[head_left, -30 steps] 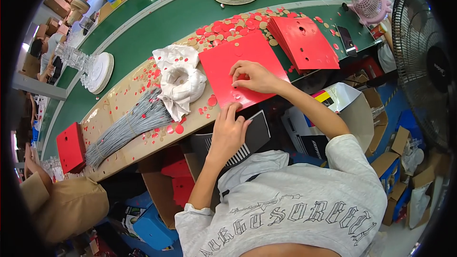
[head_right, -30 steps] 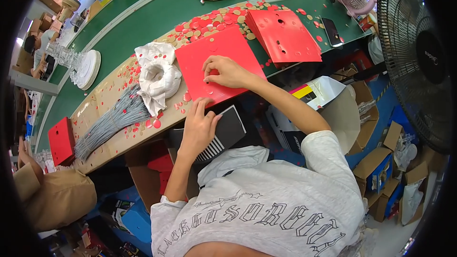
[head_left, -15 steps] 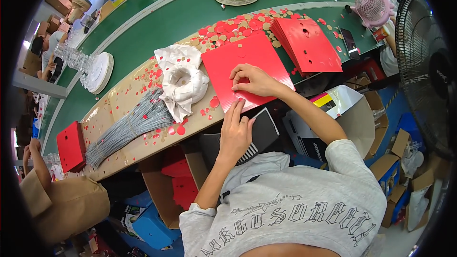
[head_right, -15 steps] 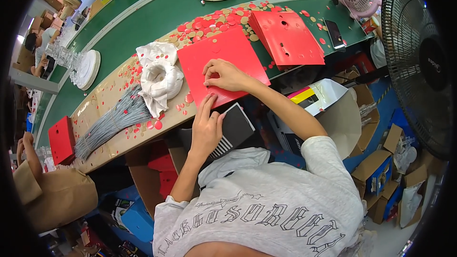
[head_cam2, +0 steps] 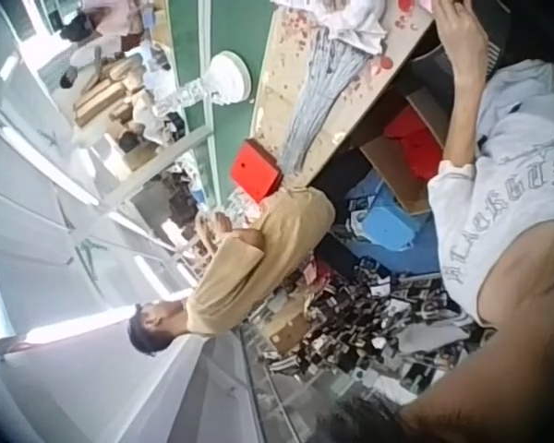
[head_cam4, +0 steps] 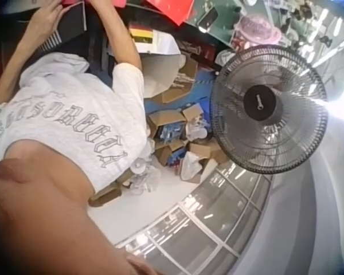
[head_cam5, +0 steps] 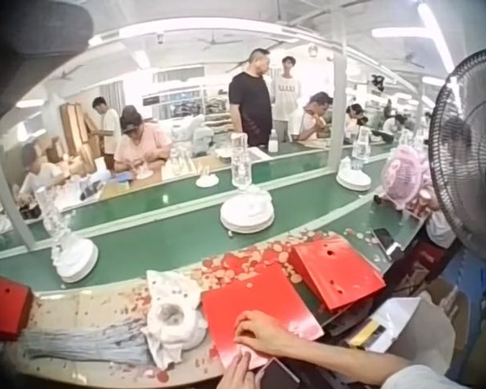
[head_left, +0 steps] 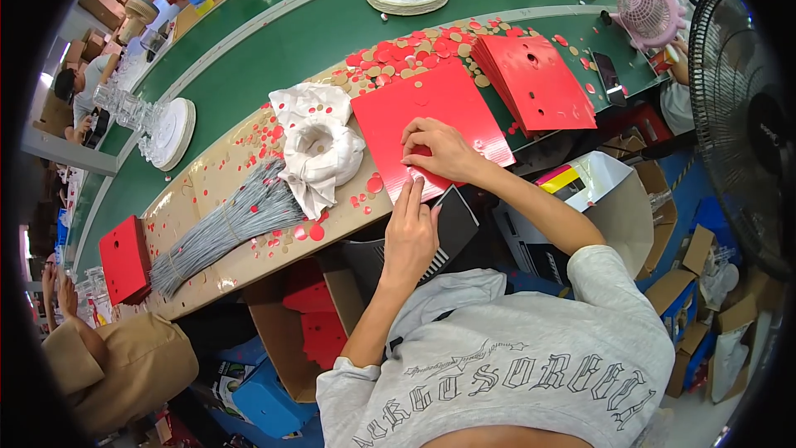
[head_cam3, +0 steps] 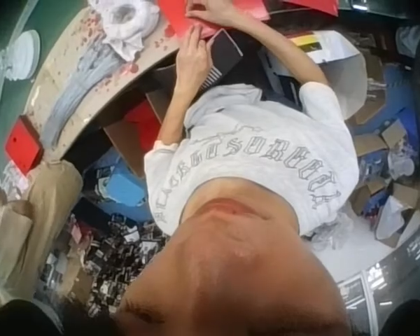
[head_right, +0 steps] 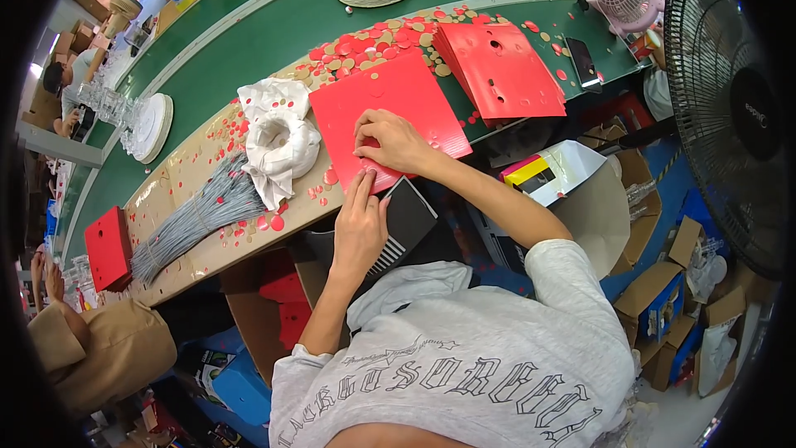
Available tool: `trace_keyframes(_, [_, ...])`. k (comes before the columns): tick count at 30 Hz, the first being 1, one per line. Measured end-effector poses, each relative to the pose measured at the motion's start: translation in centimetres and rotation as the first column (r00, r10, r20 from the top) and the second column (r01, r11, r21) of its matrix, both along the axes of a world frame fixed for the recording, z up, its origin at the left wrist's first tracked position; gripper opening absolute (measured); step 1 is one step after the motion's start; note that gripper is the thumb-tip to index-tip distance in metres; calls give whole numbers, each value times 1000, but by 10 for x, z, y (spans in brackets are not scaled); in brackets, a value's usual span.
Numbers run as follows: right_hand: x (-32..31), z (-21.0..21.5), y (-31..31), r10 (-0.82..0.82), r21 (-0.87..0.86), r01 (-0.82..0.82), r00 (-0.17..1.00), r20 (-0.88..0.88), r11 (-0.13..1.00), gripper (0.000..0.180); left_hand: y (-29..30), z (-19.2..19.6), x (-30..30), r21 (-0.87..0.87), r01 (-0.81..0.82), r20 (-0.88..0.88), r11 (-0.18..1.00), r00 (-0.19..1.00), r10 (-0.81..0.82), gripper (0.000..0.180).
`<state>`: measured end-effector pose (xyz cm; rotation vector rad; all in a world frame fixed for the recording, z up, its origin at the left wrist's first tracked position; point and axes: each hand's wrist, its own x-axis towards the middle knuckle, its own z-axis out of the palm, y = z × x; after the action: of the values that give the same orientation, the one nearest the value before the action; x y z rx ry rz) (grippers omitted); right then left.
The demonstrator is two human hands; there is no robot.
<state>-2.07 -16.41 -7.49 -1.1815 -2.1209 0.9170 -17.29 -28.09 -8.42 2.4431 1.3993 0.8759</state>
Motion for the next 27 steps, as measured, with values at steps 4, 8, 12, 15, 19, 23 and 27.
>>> trace_keyframes(4, [6,-10,-6,-87,246,91,996,-28,965,31,1,0,2,19,-15,-3,1000,1000,15,24])
trace_keyframes(8, [19,-14,-4,-103,440,-14,965,242,898,45,0,-1,3,7,-19,25,1000,1000,19,24])
trace_keyframes(12, [29,-19,17,-262,529,93,931,254,843,46,1,0,3,19,-21,34,1000,999,20,23])
trace_keyframes(15, [32,-18,23,-262,507,89,924,280,857,45,2,1,2,22,-25,46,999,999,24,22])
trace_keyframes(19, [28,-14,22,-302,513,112,903,304,851,44,3,1,2,18,-27,61,999,998,26,22])
trace_keyframes(23, [26,-17,19,-305,543,100,904,301,833,43,4,1,0,18,-25,63,1000,998,24,22])
trace_keyframes(27, [28,-19,20,-121,484,-83,919,375,871,49,3,-1,1,22,-29,72,999,997,27,22])
